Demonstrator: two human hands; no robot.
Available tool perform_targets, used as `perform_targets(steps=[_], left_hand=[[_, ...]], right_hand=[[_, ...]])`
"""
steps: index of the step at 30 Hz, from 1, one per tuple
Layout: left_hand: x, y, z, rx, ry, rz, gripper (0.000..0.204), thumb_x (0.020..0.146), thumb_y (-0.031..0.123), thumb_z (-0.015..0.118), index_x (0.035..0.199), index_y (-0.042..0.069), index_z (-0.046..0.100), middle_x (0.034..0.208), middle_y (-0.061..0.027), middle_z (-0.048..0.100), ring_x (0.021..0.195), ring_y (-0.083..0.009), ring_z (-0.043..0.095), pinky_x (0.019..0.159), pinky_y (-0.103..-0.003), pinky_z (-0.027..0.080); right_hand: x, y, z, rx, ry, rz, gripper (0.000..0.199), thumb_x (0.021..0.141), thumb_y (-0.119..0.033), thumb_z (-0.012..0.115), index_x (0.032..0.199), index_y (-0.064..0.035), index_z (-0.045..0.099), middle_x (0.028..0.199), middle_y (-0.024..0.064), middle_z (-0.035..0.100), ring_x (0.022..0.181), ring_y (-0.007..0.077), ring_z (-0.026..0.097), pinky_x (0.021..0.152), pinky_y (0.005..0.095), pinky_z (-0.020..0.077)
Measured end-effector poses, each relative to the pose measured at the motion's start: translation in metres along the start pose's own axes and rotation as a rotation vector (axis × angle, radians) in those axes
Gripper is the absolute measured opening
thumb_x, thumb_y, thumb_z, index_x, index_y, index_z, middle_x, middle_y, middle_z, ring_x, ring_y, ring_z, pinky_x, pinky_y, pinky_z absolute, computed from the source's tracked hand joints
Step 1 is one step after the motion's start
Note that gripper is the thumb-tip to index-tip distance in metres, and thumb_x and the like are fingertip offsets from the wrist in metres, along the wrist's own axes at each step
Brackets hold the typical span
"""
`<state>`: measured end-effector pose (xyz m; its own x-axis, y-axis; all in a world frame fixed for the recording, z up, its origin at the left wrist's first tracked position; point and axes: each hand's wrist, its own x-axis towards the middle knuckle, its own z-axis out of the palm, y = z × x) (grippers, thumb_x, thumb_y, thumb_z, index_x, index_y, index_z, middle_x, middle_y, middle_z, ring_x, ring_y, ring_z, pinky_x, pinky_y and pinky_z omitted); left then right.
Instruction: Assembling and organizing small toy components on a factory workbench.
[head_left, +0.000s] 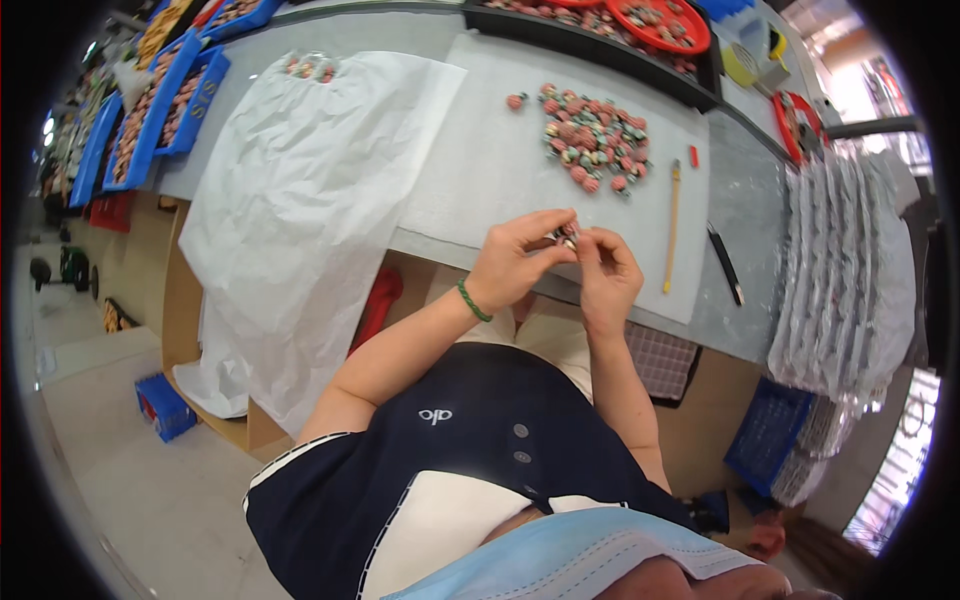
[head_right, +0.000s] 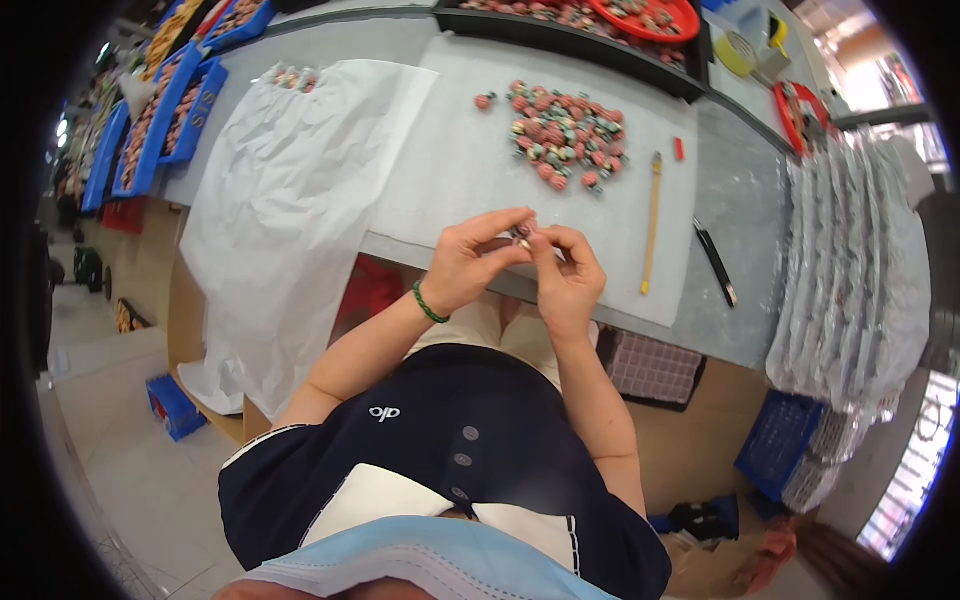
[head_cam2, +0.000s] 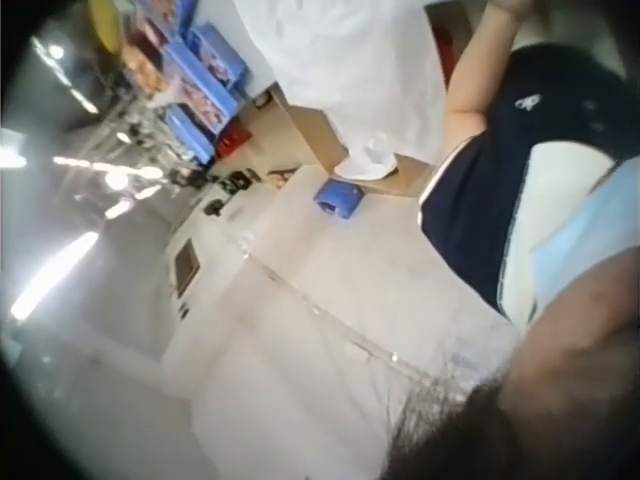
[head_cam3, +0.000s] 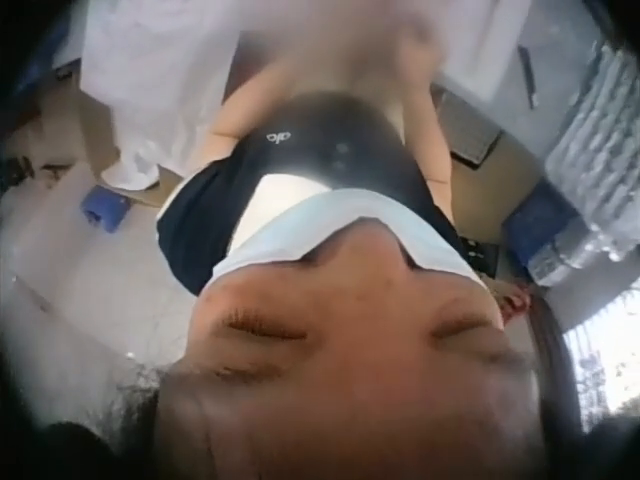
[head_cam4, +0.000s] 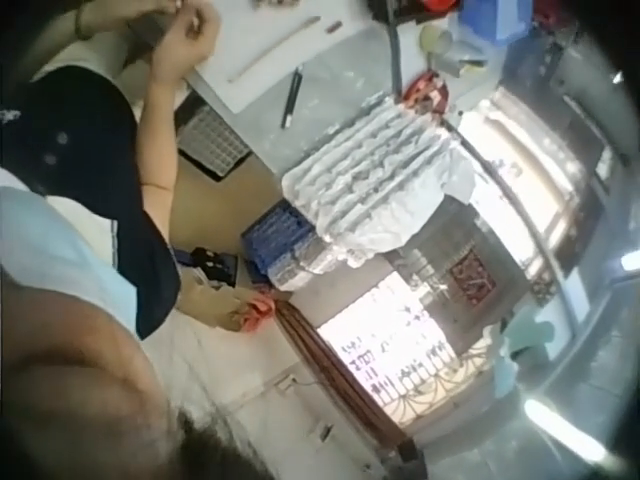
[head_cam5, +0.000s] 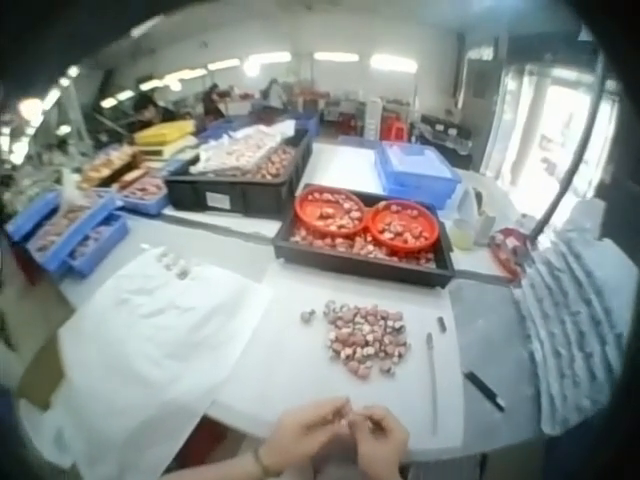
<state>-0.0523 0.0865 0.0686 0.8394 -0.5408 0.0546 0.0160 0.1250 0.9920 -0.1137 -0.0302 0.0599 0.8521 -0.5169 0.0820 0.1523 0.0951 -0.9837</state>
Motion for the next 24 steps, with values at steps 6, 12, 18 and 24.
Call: perform_targets(steps=[6,12,18,24], left_hand=[[0.012,0.08,-0.098,0.224,0.066,0.054,0.031,0.074,-0.003,0.061,0.105,-0.001,0.057,0.098,-0.0065,0.059,0.088,-0.0106,0.055,0.076,-0.025,0.049],[0.103,0.095,-0.241,0.787,0.512,0.189,0.032,0.072,0.009,0.066,0.102,-0.001,0.058,0.086,-0.0056,0.063,0.081,-0.0112,0.058,0.07,-0.024,0.049],[0.143,0.044,-0.301,1.081,0.565,0.066,0.038,0.069,0.017,0.066,0.102,0.0,0.058,0.088,-0.0118,0.064,0.081,-0.0212,0.062,0.075,-0.029,0.047],[0.141,0.018,-0.31,1.196,0.396,0.018,0.029,0.072,0.018,0.062,0.094,0.001,0.061,0.087,-0.0134,0.063,0.081,-0.0254,0.059,0.074,-0.032,0.046]], right_hand=[[-0.019,-0.028,0.053,-0.193,-0.01,0.082,0.02,0.089,-0.018,0.049,0.093,0.0016,0.055,0.07,0.0033,0.055,0.063,0.0084,0.053,0.057,0.0184,0.0396],[-0.015,-0.033,0.053,-0.222,-0.075,0.096,0.031,0.094,-0.025,0.036,0.096,0.0001,0.053,0.063,0.0017,0.051,0.056,0.0068,0.046,0.051,0.0185,0.0349],[0.0,-0.033,0.051,-0.305,-0.08,0.035,0.031,0.093,-0.023,0.036,0.1,0.0014,0.053,0.065,0.0027,0.052,0.065,0.0077,0.045,0.063,0.0202,0.0361],[0.016,-0.014,0.047,-0.347,-0.098,0.035,0.029,0.093,-0.022,0.037,0.099,0.0005,0.054,0.068,0.0032,0.052,0.065,0.0084,0.045,0.062,0.0205,0.0365]])
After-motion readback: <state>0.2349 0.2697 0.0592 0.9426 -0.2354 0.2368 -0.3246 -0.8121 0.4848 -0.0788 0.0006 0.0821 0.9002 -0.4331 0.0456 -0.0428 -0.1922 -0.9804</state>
